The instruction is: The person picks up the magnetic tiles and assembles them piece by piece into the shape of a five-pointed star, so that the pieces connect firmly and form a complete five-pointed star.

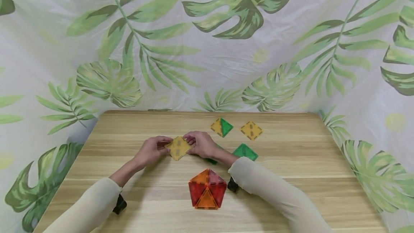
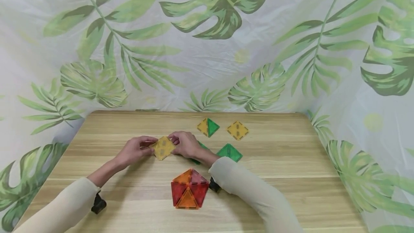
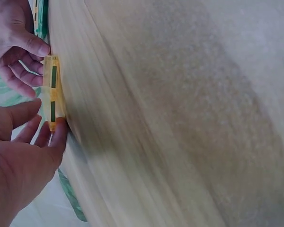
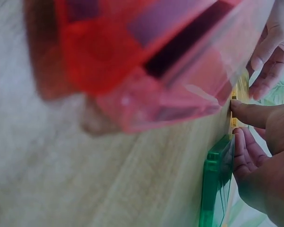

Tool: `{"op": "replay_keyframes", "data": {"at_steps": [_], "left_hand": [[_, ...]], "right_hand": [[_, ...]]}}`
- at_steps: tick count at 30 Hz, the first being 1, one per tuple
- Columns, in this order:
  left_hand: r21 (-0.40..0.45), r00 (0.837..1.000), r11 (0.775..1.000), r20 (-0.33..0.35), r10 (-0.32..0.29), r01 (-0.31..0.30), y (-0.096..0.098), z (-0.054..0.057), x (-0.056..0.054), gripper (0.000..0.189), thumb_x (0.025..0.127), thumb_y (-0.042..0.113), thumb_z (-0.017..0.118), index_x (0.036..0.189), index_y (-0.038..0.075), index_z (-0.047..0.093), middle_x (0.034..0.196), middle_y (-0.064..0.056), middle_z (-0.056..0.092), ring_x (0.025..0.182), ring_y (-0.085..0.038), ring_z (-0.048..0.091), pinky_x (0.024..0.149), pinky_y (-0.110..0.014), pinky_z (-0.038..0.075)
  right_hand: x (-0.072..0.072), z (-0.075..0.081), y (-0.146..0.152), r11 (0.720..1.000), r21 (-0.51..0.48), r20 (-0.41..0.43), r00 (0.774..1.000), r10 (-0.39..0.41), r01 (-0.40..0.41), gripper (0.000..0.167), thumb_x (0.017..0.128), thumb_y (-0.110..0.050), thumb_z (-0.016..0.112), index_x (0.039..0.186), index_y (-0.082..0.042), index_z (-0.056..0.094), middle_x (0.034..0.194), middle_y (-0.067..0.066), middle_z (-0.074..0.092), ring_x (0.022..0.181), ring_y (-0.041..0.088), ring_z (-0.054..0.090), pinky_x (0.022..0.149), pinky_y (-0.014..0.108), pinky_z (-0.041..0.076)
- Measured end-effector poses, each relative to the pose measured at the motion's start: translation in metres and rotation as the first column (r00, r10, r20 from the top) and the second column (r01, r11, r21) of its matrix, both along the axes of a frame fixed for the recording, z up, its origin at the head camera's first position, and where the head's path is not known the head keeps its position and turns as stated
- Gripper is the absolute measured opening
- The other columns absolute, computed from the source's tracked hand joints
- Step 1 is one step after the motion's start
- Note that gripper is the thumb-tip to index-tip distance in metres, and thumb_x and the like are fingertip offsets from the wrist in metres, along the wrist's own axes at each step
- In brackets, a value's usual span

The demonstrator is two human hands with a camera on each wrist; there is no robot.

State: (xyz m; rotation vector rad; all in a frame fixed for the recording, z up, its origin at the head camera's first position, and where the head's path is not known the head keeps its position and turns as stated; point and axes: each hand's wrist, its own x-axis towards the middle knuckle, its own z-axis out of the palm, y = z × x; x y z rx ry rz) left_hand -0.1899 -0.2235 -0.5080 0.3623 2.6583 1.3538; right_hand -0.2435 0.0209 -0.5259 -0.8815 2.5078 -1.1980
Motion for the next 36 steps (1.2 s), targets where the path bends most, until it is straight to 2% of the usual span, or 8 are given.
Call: {"op": "replay_keyframes", "data": {"at_steps": [5,9,16,21,23,26,29,36], "left_hand": [[-0.007,0.999,1.000,-0.017,0.030,-0.030,0.000,-0.003,-0.003,0.037,0.091,-0.012,0.073,0.127,-0.008,0.070,0.127,-0.027,0.070,0.115,-0.042,0.071,0.098,-0.049,0.059],[-0.003,1.000,1.000,-0.015,0.025,-0.025,-0.001,-0.002,-0.005,0.036,0.091,-0.012,0.074,0.126,-0.006,0.071,0.129,-0.026,0.069,0.116,-0.042,0.070,0.099,-0.049,0.058],[0.074,0.998,0.997,0.055,-0.035,0.031,-0.002,0.004,-0.005,0.038,0.093,-0.011,0.071,0.131,-0.006,0.070,0.140,-0.028,0.064,0.126,-0.047,0.064,0.101,-0.047,0.058],[0.166,0.987,0.986,0.155,-0.031,0.005,0.000,0.007,-0.003,0.040,0.095,-0.009,0.071,0.135,-0.005,0.067,0.147,-0.030,0.057,0.130,-0.046,0.062,0.094,-0.035,0.061],[0.206,0.980,0.978,0.198,-0.022,-0.020,0.001,0.008,-0.003,0.041,0.096,-0.009,0.070,0.136,-0.003,0.067,0.148,-0.029,0.057,0.128,-0.043,0.064,0.090,-0.034,0.062],[0.272,0.969,0.961,0.247,-0.027,-0.042,0.002,0.009,-0.002,0.042,0.096,-0.010,0.069,0.138,-0.003,0.065,0.147,-0.030,0.057,0.124,-0.037,0.067,0.091,-0.040,0.062],[0.325,0.959,0.944,0.282,-0.043,-0.053,0.002,0.010,-0.001,0.043,0.096,-0.011,0.069,0.138,-0.004,0.065,0.147,-0.030,0.056,0.121,-0.033,0.069,0.095,-0.049,0.061],[0.378,0.952,0.926,0.286,-0.110,-0.006,0.006,0.015,0.002,0.043,0.096,-0.009,0.070,0.138,-0.005,0.064,0.155,-0.028,0.050,0.126,-0.035,0.066,0.098,-0.051,0.059]], "right_hand": [[0.001,0.002,0.001,1.000,0.013,-0.022,0.999,0.023,-0.023,0.053,0.084,-0.001,0.089,0.134,-0.003,0.070,0.114,0.011,0.073,0.104,0.023,0.071,0.087,0.025,0.060],[0.001,0.002,0.001,0.999,0.018,-0.065,0.997,0.041,-0.040,0.054,0.084,-0.002,0.089,0.134,-0.005,0.070,0.114,0.010,0.072,0.105,0.021,0.071,0.089,0.026,0.059],[0.001,-0.002,0.006,0.995,-0.049,-0.093,0.992,0.083,-0.087,0.053,0.085,0.001,0.087,0.135,-0.004,0.069,0.118,0.012,0.068,0.107,0.022,0.072,0.089,0.022,0.059],[-0.003,-0.005,0.012,0.979,-0.159,-0.010,0.992,0.125,-0.125,0.052,0.087,0.008,0.082,0.136,-0.001,0.067,0.124,0.015,0.062,0.110,0.027,0.072,0.089,0.025,0.061],[-0.004,-0.005,0.016,0.975,-0.191,0.041,0.991,0.124,-0.114,0.049,0.088,0.007,0.082,0.134,-0.003,0.068,0.126,0.013,0.064,0.111,0.025,0.072,0.090,0.026,0.061],[-0.006,-0.005,0.022,0.966,-0.241,0.136,0.982,0.131,-0.095,0.042,0.090,0.004,0.081,0.130,-0.005,0.071,0.127,0.010,0.070,0.112,0.020,0.071,0.092,0.027,0.060],[-0.007,-0.004,0.027,0.950,-0.299,0.223,0.962,0.159,-0.088,0.039,0.092,0.004,0.079,0.129,-0.002,0.072,0.127,0.013,0.073,0.111,0.018,0.071,0.094,0.029,0.060],[-0.003,0.005,0.041,0.936,-0.349,0.335,0.928,0.165,-0.040,0.035,0.094,-0.001,0.078,0.128,-0.004,0.073,0.129,0.010,0.073,0.107,0.016,0.072,0.092,0.031,0.060]]}}
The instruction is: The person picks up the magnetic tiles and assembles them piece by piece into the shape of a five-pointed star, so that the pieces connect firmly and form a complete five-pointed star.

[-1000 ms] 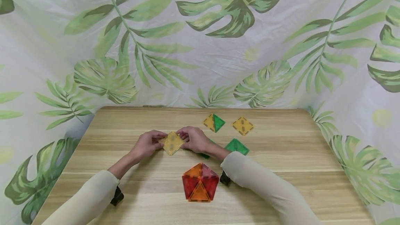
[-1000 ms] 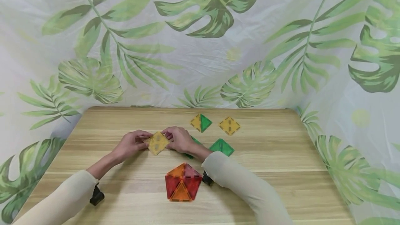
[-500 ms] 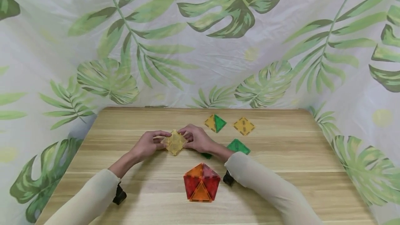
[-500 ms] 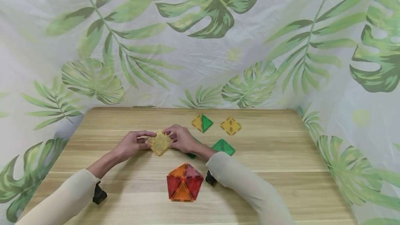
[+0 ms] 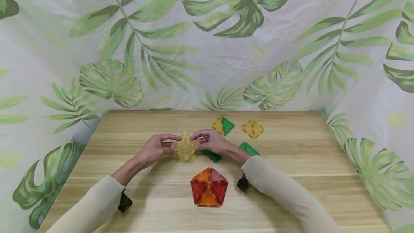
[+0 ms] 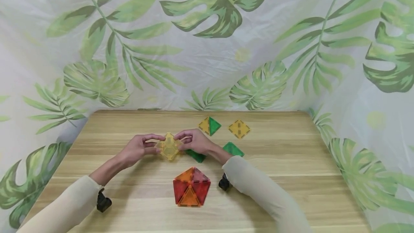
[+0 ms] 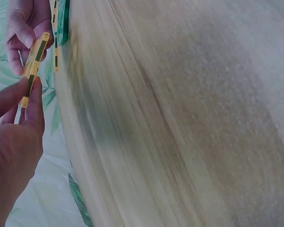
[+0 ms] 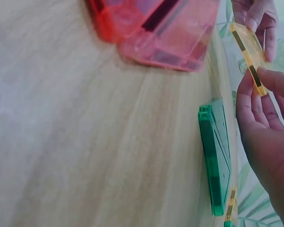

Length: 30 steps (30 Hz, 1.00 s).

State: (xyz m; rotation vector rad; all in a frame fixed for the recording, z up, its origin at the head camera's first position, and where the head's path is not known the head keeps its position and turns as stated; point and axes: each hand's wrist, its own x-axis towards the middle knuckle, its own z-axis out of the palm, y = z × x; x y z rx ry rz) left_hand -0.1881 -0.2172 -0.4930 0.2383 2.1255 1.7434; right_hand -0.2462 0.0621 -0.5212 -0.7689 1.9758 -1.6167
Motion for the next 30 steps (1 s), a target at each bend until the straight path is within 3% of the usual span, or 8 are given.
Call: {"op": "replay_keyframes", "data": {"at_steps": [8,13,18,22,30], "left_hand": [[0.041,0.999,0.998,0.025,-0.040,0.039,0.006,0.001,0.008,0.041,0.093,-0.008,0.074,0.133,-0.008,0.067,0.148,-0.028,0.058,0.119,-0.032,0.071,0.097,-0.043,0.060],[0.036,0.995,0.994,0.021,-0.101,0.100,0.007,0.000,0.014,0.038,0.091,-0.007,0.076,0.128,-0.009,0.069,0.141,-0.028,0.063,0.115,-0.030,0.073,0.095,-0.040,0.061],[0.038,0.991,0.991,0.016,-0.130,0.130,0.011,-0.002,0.020,0.036,0.089,-0.011,0.076,0.124,-0.008,0.069,0.135,-0.026,0.065,0.115,-0.034,0.073,0.093,-0.037,0.062],[0.053,0.989,0.988,0.011,-0.145,0.144,0.018,-0.002,0.025,0.033,0.088,-0.012,0.076,0.120,-0.009,0.069,0.132,-0.025,0.065,0.114,-0.036,0.073,0.092,-0.038,0.062],[0.044,0.982,0.981,-0.019,-0.189,0.190,0.032,-0.005,0.033,0.026,0.086,-0.015,0.077,0.107,-0.011,0.063,0.120,-0.021,0.064,0.103,-0.025,0.075,0.085,-0.034,0.063]], "right_hand": [[0.006,0.005,0.013,1.000,0.000,0.091,0.996,0.021,-0.021,0.034,0.093,0.000,0.080,0.126,-0.005,0.074,0.125,0.007,0.073,0.105,0.016,0.071,0.094,0.029,0.058],[0.014,0.006,0.020,0.998,0.022,0.120,0.991,0.058,-0.061,0.036,0.092,0.001,0.080,0.127,-0.005,0.073,0.127,0.007,0.074,0.110,0.018,0.070,0.099,0.032,0.057],[0.019,0.005,0.023,0.995,-0.039,0.187,0.977,0.098,-0.092,0.039,0.090,0.008,0.077,0.128,0.002,0.070,0.130,0.009,0.072,0.114,0.017,0.069,0.100,0.031,0.056],[0.023,0.005,0.026,0.989,-0.101,0.235,0.963,0.132,-0.111,0.040,0.089,0.014,0.073,0.129,0.009,0.066,0.125,0.011,0.073,0.108,0.017,0.070,0.092,0.028,0.059],[0.027,0.003,0.034,0.983,-0.122,0.337,0.926,0.172,-0.138,0.041,0.088,0.021,0.068,0.128,0.013,0.063,0.116,0.006,0.072,0.102,0.016,0.070,0.085,0.025,0.060]]}}
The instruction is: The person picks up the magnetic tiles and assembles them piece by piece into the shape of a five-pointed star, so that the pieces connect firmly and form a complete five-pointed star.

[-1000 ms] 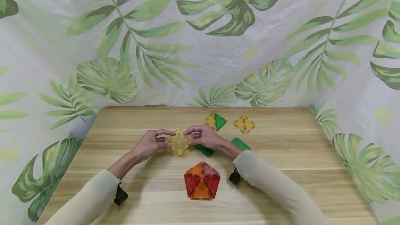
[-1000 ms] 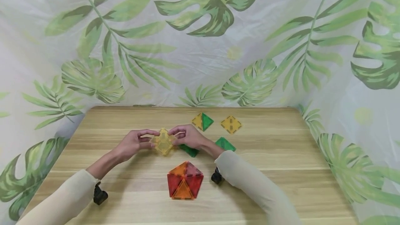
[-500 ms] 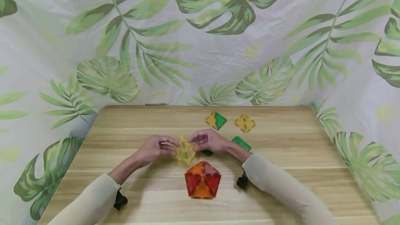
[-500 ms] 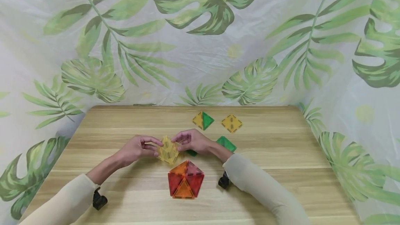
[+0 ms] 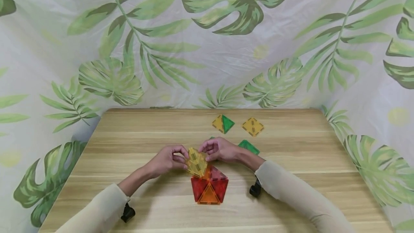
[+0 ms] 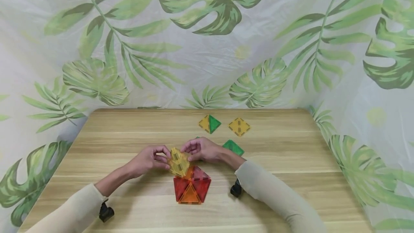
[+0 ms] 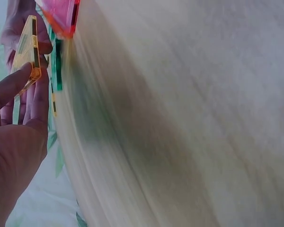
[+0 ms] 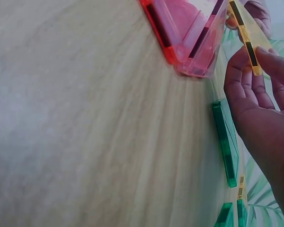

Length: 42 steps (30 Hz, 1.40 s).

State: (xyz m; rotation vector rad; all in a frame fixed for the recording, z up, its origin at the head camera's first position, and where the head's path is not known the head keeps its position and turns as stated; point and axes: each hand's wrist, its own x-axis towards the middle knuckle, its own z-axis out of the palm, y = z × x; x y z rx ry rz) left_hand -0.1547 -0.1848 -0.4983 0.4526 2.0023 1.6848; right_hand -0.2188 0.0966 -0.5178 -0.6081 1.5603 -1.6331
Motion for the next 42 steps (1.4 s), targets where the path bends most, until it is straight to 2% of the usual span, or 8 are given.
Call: {"op": "replay_keyframes", "data": {"at_steps": [9,17,22,27,31,35,40,42], "left_hand": [[-0.013,1.000,1.000,-0.019,-0.018,0.018,0.011,-0.003,0.006,0.025,0.085,-0.016,0.078,0.103,-0.009,0.061,0.112,-0.021,0.065,0.102,-0.032,0.075,0.081,-0.034,0.064],[-0.048,0.997,0.999,-0.081,0.000,-0.004,0.015,-0.011,0.009,0.024,0.085,-0.015,0.079,0.101,-0.007,0.063,0.108,-0.021,0.067,0.102,-0.035,0.075,0.082,-0.033,0.064],[-0.069,0.993,0.998,-0.121,0.003,-0.012,0.016,-0.014,0.010,0.024,0.084,-0.015,0.080,0.100,-0.006,0.064,0.106,-0.020,0.068,0.100,-0.034,0.075,0.083,-0.033,0.064],[-0.118,0.981,0.993,-0.194,-0.025,0.002,0.016,-0.017,0.011,0.024,0.083,-0.011,0.083,0.098,-0.003,0.066,0.102,-0.016,0.071,0.097,-0.031,0.075,0.084,-0.033,0.064],[-0.180,0.967,0.984,-0.251,-0.041,-0.005,0.014,-0.015,0.009,0.022,0.085,-0.004,0.085,0.097,0.001,0.068,0.099,-0.010,0.072,0.096,-0.027,0.075,0.085,-0.033,0.063],[-0.233,0.950,0.972,-0.310,-0.032,-0.043,0.010,-0.011,0.004,0.022,0.085,0.001,0.087,0.097,0.006,0.069,0.101,-0.004,0.074,0.099,-0.024,0.073,0.089,-0.033,0.062],[-0.163,0.947,0.985,-0.321,0.004,-0.060,0.006,-0.008,-0.003,0.025,0.085,-0.005,0.085,0.103,-0.001,0.067,0.115,-0.016,0.072,0.108,-0.035,0.072,0.091,-0.034,0.062],[-0.143,0.943,0.989,-0.333,-0.005,-0.045,0.006,-0.006,-0.005,0.028,0.086,-0.005,0.084,0.108,-0.003,0.067,0.121,-0.022,0.070,0.112,-0.039,0.071,0.093,-0.038,0.062]], "right_hand": [[0.001,-0.003,0.005,0.999,0.024,-0.022,0.999,0.042,-0.042,0.039,0.089,0.020,0.068,0.127,0.016,0.061,0.115,0.004,0.071,0.102,0.016,0.069,0.087,0.025,0.059],[0.000,-0.001,0.005,0.990,0.102,-0.163,0.980,0.114,-0.098,0.034,0.092,0.012,0.072,0.125,0.008,0.065,0.118,0.006,0.070,0.105,0.016,0.067,0.092,0.028,0.058],[0.002,-0.001,0.003,0.985,0.147,-0.251,0.961,0.121,-0.086,0.033,0.092,0.011,0.073,0.124,0.005,0.068,0.121,0.010,0.071,0.111,0.018,0.068,0.099,0.032,0.057],[0.008,0.001,0.001,0.981,0.178,-0.315,0.940,0.129,-0.075,0.035,0.092,0.013,0.072,0.125,0.004,0.069,0.129,0.015,0.069,0.118,0.021,0.069,0.103,0.032,0.057],[0.014,0.006,0.003,0.987,0.160,-0.408,0.909,0.084,-0.019,0.033,0.094,0.010,0.073,0.126,0.002,0.070,0.131,0.015,0.069,0.121,0.024,0.069,0.103,0.032,0.057],[0.019,0.013,0.012,0.989,0.128,-0.513,0.858,0.000,0.076,0.031,0.096,0.003,0.075,0.126,0.003,0.071,0.125,0.018,0.071,0.115,0.031,0.071,0.098,0.035,0.060],[0.034,0.015,0.026,0.974,0.157,-0.572,0.819,-0.048,0.167,0.034,0.095,-0.011,0.081,0.124,0.004,0.072,0.117,0.019,0.074,0.103,0.029,0.074,0.090,0.034,0.062],[0.044,0.015,0.030,0.961,0.182,-0.610,0.791,-0.056,0.209,0.036,0.094,-0.017,0.083,0.122,0.002,0.073,0.114,0.017,0.075,0.100,0.026,0.074,0.087,0.034,0.063]]}}
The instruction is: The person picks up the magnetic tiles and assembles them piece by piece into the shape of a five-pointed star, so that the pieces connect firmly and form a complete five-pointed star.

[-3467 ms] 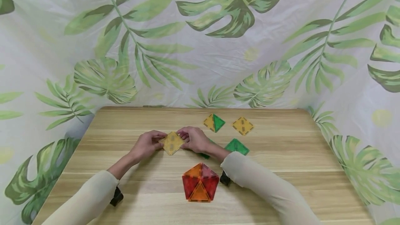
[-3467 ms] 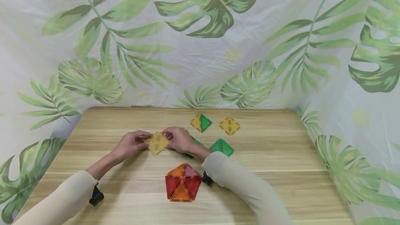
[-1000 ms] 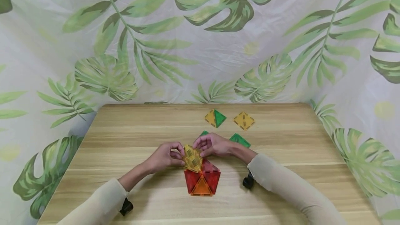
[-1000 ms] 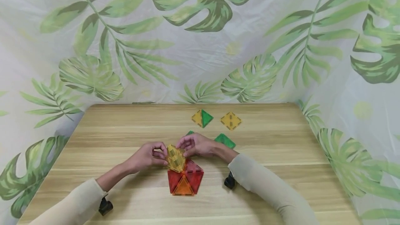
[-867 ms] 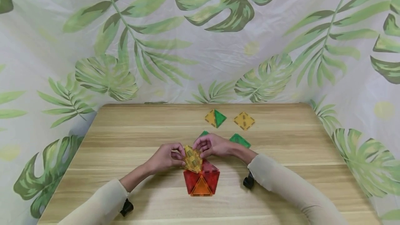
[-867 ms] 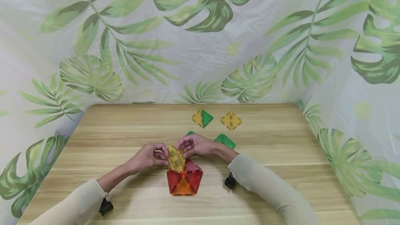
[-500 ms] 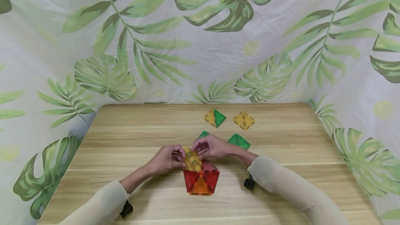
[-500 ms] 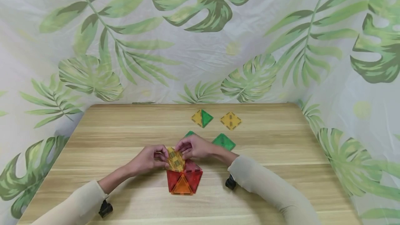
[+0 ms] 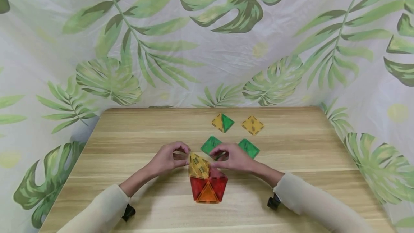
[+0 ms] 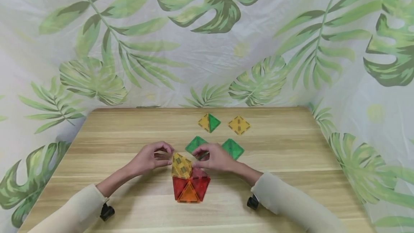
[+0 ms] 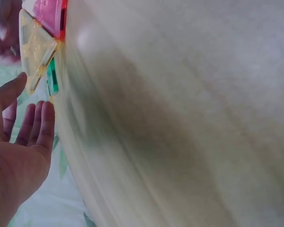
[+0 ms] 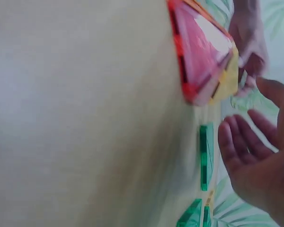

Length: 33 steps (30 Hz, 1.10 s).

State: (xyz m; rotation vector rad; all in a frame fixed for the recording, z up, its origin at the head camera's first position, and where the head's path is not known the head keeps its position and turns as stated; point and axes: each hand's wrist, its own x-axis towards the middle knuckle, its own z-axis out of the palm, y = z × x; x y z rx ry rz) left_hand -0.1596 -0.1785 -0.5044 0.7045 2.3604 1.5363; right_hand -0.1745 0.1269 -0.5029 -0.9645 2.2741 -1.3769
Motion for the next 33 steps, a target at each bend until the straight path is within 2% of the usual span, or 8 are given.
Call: {"op": "replay_keyframes", "data": {"at_steps": [3,6,11,15,19,24,28,33], "left_hand": [[-0.017,0.997,0.998,-0.058,-0.057,0.056,0.003,0.003,-0.003,0.033,0.088,-0.002,0.084,0.117,-0.002,0.069,0.128,-0.024,0.069,0.117,-0.040,0.069,0.098,-0.045,0.060],[-0.081,0.983,0.989,-0.126,-0.135,0.125,0.008,0.004,-0.004,0.034,0.090,0.003,0.083,0.123,0.001,0.071,0.131,-0.020,0.069,0.121,-0.035,0.068,0.099,-0.049,0.059],[-0.179,0.951,0.965,-0.207,-0.228,0.192,0.016,0.006,-0.004,0.030,0.091,0.007,0.084,0.119,0.008,0.074,0.132,-0.014,0.071,0.124,-0.029,0.067,0.103,-0.048,0.057],[-0.218,0.938,0.954,-0.232,-0.258,0.208,0.018,0.005,-0.004,0.024,0.091,0.007,0.084,0.113,0.013,0.076,0.129,-0.009,0.073,0.124,-0.027,0.067,0.104,-0.046,0.056],[-0.246,0.937,0.945,-0.220,-0.270,0.215,0.018,0.005,-0.004,0.022,0.091,0.008,0.084,0.112,0.013,0.077,0.127,-0.007,0.074,0.123,-0.026,0.068,0.105,-0.045,0.056],[-0.280,0.938,0.937,-0.211,-0.274,0.211,0.014,0.007,-0.004,0.021,0.092,0.007,0.082,0.111,0.014,0.078,0.124,-0.005,0.075,0.120,-0.024,0.068,0.104,-0.045,0.056],[-0.291,0.937,0.934,-0.213,-0.276,0.209,0.009,0.009,-0.002,0.019,0.091,0.006,0.083,0.109,0.013,0.079,0.117,0.000,0.076,0.114,-0.019,0.069,0.100,-0.042,0.058],[-0.276,0.931,0.933,-0.214,-0.295,0.232,0.002,0.009,0.002,0.017,0.090,0.007,0.084,0.104,0.016,0.079,0.110,0.005,0.075,0.107,-0.014,0.070,0.096,-0.042,0.059]], "right_hand": [[0.018,-0.001,0.004,0.998,0.035,-0.100,0.994,-0.049,0.053,0.040,0.090,-0.027,0.087,0.118,0.000,0.076,0.109,0.012,0.076,0.093,0.024,0.073,0.081,0.035,0.064],[0.038,-0.003,0.004,0.993,0.068,-0.211,0.974,-0.081,0.097,0.044,0.085,-0.034,0.091,0.114,-0.005,0.077,0.104,0.007,0.076,0.088,0.023,0.071,0.077,0.034,0.062],[0.064,-0.009,0.002,0.959,0.187,-0.385,0.914,-0.126,0.211,0.053,0.078,-0.051,0.093,0.112,-0.014,0.077,0.103,-0.004,0.074,0.092,0.012,0.068,0.080,0.028,0.058],[0.077,-0.012,0.000,0.923,0.268,-0.474,0.872,-0.123,0.276,0.057,0.076,-0.058,0.092,0.112,-0.017,0.074,0.104,-0.007,0.070,0.094,0.009,0.064,0.078,0.027,0.058],[0.080,-0.015,0.000,0.906,0.293,-0.508,0.853,-0.122,0.304,0.057,0.076,-0.058,0.091,0.112,-0.017,0.072,0.106,-0.006,0.068,0.094,0.010,0.063,0.074,0.026,0.057],[0.077,-0.015,0.006,0.919,0.289,-0.500,0.861,-0.095,0.270,0.056,0.080,-0.052,0.090,0.119,-0.015,0.073,0.117,-0.002,0.069,0.106,0.013,0.064,0.084,0.031,0.059],[0.069,-0.015,0.012,0.953,0.253,-0.436,0.899,-0.043,0.169,0.051,0.084,-0.039,0.090,0.125,-0.013,0.073,0.128,0.002,0.069,0.119,0.016,0.062,0.099,0.037,0.057],[0.054,-0.015,0.020,0.976,0.213,-0.362,0.931,0.046,0.035,0.048,0.088,-0.025,0.087,0.131,-0.010,0.071,0.134,0.003,0.066,0.126,0.017,0.060,0.106,0.039,0.054]]}}
